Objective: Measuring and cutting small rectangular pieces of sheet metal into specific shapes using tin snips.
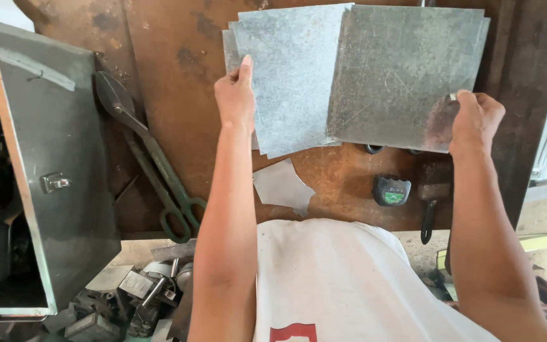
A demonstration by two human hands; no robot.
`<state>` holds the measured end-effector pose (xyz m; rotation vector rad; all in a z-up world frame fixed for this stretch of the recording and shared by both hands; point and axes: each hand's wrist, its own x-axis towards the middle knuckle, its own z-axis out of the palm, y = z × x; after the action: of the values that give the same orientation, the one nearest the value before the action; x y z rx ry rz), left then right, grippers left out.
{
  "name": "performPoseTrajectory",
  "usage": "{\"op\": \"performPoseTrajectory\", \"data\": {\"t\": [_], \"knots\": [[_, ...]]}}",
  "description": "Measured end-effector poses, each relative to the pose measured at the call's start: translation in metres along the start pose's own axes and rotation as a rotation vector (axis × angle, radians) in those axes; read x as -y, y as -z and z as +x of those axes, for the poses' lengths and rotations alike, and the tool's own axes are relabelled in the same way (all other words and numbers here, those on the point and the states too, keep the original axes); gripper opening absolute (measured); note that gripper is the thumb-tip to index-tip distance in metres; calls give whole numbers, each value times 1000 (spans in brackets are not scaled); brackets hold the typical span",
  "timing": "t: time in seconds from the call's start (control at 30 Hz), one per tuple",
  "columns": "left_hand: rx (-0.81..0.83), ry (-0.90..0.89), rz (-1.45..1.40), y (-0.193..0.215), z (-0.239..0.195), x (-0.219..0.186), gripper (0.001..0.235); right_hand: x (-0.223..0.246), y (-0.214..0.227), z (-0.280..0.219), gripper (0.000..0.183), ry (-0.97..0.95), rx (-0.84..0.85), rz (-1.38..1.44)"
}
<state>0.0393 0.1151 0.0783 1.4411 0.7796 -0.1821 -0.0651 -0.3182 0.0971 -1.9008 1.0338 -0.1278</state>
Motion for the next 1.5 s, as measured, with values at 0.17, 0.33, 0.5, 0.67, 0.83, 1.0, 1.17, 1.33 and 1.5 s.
{"op": "performPoseTrajectory", "data": {"t": [0.17, 0.33, 0.5, 0.67, 0.83, 1.0, 1.17, 1.33, 1.5], "knots": [[-186, -331, 230, 58, -27, -57, 44, 15, -6, -6, 22, 48, 21, 36], [-404, -595, 359, 143, -38, -112, 52, 34, -69, -28, 20, 113, 184, 22], [-378, -508, 129, 162, -36, -105, 52, 72, -123, -71, 23, 298, 512, -137], [-317, -260, -3, 102, -6, -16, 52, 94, -110, -72, 20, 379, 449, -88], [-241, -145, -78, 36, 8, 61, 50, 126, -111, -99, 15, 39, 612, -30], [-446, -528, 668, 40, -21, 24, 37, 99, -149, -108, 21, 199, 707, -223], [-350, -575, 652, 39, -43, 40, 30, 94, -185, -113, 19, 389, 644, -363], [172, -57, 114, -15, -64, 110, 26, 97, -205, -112, 21, 318, 625, -523], [301, 189, -286, -46, -77, 106, 39, 84, -212, -105, 25, 521, 553, -568]]}}
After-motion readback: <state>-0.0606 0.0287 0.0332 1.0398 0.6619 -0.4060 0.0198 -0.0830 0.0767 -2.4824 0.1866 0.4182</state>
